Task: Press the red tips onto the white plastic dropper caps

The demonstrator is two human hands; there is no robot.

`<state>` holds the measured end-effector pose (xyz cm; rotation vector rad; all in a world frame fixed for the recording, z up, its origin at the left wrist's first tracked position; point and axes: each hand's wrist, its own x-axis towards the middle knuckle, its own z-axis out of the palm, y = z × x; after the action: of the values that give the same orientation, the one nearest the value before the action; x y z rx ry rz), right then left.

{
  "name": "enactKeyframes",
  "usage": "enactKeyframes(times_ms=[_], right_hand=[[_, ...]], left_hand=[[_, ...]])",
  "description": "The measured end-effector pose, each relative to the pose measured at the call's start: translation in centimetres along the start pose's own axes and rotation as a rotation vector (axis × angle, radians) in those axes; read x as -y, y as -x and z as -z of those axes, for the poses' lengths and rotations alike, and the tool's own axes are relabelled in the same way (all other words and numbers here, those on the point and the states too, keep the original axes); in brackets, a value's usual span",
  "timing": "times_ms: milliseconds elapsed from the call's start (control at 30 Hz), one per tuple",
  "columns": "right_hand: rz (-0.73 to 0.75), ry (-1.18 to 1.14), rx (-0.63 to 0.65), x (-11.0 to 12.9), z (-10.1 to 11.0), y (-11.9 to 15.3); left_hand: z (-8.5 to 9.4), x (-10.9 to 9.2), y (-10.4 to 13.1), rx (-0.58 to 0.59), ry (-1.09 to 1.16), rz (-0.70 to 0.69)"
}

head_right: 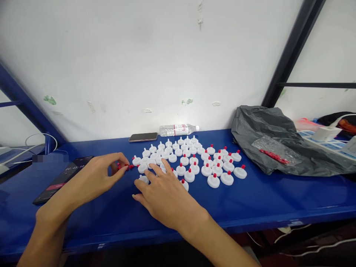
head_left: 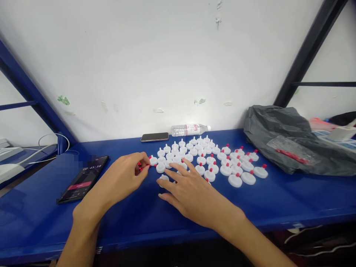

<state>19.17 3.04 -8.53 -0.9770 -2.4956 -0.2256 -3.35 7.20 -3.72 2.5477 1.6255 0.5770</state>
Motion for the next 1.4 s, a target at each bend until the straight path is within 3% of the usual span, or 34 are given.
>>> enactKeyframes(times_ms=[167,433,533,767,967,1167,1267,1400], right_hand=[[0.06,0.02,-0.025,-0.2,-0.2,-0.3],[0.012,-0.111,-0.204,-0.6,0.6,-0.9],[0.017,-0.11,-0.227,-0.7,0.6,-0.8],[0.067,-0.13,-0.323,-0.7,0.3,-0.8],[0.065,-0.121,-0.436,-0.6,0.4,-0.8],[0.081,-0.112,-0.477,-0.6,0.6,-0.9],[0.064,-0.127,-0.506,-0.5,0.6,-0.9],[0.036,-0.194,-0.648,-0.5,0.8,-0.9]], left_hand=[[0.1,-0.3,0.2,-0.053,0.093,-0.033],[0.4,-1.0,0.3,-0.129,0.203,-0.083],[0.5,-1.5,0.5,-0.091,0.289,-0.107],[0.6,-2.4,0.9,-0.036,0.602,0.012],[0.8,-2.7,0.7,-0.051,0.541,-0.018],[1.2,-2.3,0.9,-0.074,0.535,0.071],[1.5,-2.4,1.0,-0.074,0.6,0.04],[1.6,-2.9,0.9,-0.029,0.835,-0.024]])
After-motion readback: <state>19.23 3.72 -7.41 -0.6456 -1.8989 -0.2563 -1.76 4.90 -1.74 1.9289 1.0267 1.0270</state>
